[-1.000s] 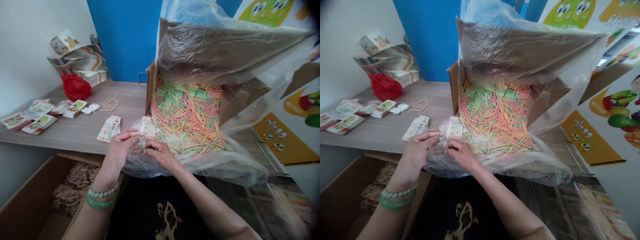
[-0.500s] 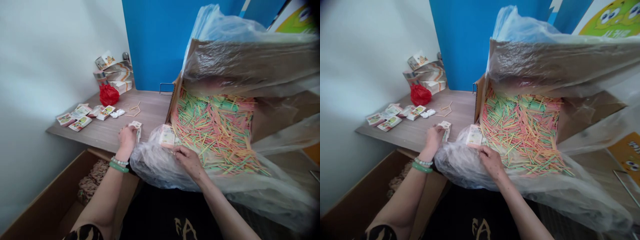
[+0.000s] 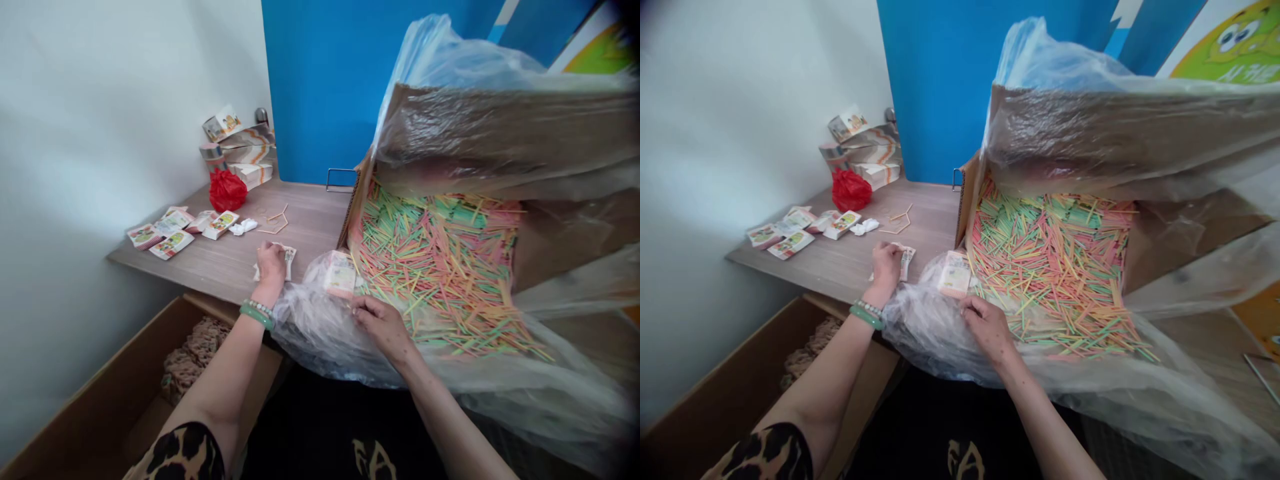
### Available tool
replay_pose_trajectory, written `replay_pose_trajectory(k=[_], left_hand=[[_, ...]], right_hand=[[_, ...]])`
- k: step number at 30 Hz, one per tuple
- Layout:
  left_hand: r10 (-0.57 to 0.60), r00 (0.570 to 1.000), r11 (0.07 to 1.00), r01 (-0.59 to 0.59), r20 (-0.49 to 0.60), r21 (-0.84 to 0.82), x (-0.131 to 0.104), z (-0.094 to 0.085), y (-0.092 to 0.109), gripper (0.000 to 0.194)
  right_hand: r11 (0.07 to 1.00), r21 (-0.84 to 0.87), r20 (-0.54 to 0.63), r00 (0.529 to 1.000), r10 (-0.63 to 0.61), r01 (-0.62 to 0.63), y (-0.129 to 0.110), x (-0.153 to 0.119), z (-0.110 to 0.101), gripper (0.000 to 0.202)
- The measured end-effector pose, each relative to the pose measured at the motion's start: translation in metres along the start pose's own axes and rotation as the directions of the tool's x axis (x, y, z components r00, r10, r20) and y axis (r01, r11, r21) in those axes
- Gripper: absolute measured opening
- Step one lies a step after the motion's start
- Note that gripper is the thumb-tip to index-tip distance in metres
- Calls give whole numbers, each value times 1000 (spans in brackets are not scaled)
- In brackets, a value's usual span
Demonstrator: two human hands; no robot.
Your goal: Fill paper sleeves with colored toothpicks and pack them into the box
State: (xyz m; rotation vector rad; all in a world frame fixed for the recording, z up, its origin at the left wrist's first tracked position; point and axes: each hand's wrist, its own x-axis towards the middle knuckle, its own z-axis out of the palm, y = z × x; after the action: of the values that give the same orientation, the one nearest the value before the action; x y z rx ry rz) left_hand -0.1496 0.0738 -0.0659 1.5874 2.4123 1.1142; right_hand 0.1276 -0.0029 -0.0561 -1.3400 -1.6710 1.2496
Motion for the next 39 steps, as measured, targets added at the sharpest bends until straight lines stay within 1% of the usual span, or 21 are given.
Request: replay_pose_trajectory(k=[2, 4, 5, 7, 9, 11, 13, 15, 16, 18, 20, 23, 26, 28, 30, 32, 33, 35, 36, 37, 39], left_hand=[[-14, 1000, 1000, 14, -12, 11, -3, -7, 2, 20], [-67, 997, 994, 69, -32, 84, -12, -18, 5, 37], [-119, 993, 983, 121, -23, 137, -17, -24, 6, 46], [-240, 969, 944, 220, 54, 245, -25, -35, 9, 61], [-297, 939, 921, 233, 174, 313, -30, -40, 12, 68], [-247, 938, 924, 153, 242, 351, -29, -38, 13, 67], [-171, 954, 921, 66, 246, 385, -27, -32, 11, 63], [-125, 962, 918, 20, 242, 397, -23, -28, 8, 59], [-110, 964, 919, 5, 243, 394, -22, -27, 6, 58], [-85, 963, 923, -21, 256, 385, -21, -29, 1, 55], [-67, 961, 923, -42, 267, 383, -21, -33, -7, 53], [-112, 959, 908, -7, 260, 419, -20, -41, -18, 55], [-192, 944, 888, 51, 267, 457, -19, -49, -23, 61], [-212, 948, 878, 77, 239, 473, -19, -55, -18, 66], [-177, 973, 876, 86, 151, 474, -24, -62, -6, 68], [-76, 996, 917, 50, 50, 395, -36, -68, 13, 59], [-16, 1000, 952, 10, 19, 305, -44, -69, 24, 52], [83, 996, 996, -83, 25, 8, -62, -67, 47, 37], [112, 990, 981, -98, 81, -166, -72, -63, 58, 33], [124, 979, 943, -65, 164, -326, -81, -57, 67, 30], [118, 932, 850, 84, 342, -521, -94, -42, 82, 28]], right_hand=[[1000, 21, -6, 1000, 15, -15, -1, -1, -2, 16], [997, 58, -9, 998, 55, -54, -2, -3, -4, 16], [994, 80, -9, 997, 78, -77, -2, -4, -6, 16], [989, 105, -4, 994, 107, -106, -3, -5, -9, 16], [991, 73, -18, 993, 118, -116, -8, -5, -12, 16], [993, -73, -57, 994, 94, -98, -17, -2, -12, 17], [943, -328, -86, 996, 37, -63, -31, 7, -9, 21], [812, -582, -79, 997, -3, -44, -45, 20, -1, 27], [741, -669, -74, 997, 4, -52, -51, 27, 3, 30], [631, -769, -99, 994, 39, -101, -57, 43, 13, 36], [580, -797, -149, 985, 82, -169, -56, 56, 20, 41], [586, -777, -201, 972, 119, -232, -49, 65, 21, 45], [648, -718, -226, 966, 126, -252, -42, 64, 15, 41], [697, -661, -259, 956, 138, -280, -38, 63, 11, 35], [740, -606, -294, 947, 131, -291, -36, 62, 8, 32], [777, -566, -311, 944, 107, -275, -35, 61, 5, 29], [793, -554, -315, 945, 85, -256, -34, 60, 4, 27], [814, -540, -314, 948, 44, -216, -32, 58, 0, 22], [820, -536, -313, 949, 27, -200, -32, 57, -2, 21], [824, -533, -311, 950, 18, -190, -31, 56, -5, 21], [816, -550, -285, 958, 14, -176, -30, 53, -12, 24]])
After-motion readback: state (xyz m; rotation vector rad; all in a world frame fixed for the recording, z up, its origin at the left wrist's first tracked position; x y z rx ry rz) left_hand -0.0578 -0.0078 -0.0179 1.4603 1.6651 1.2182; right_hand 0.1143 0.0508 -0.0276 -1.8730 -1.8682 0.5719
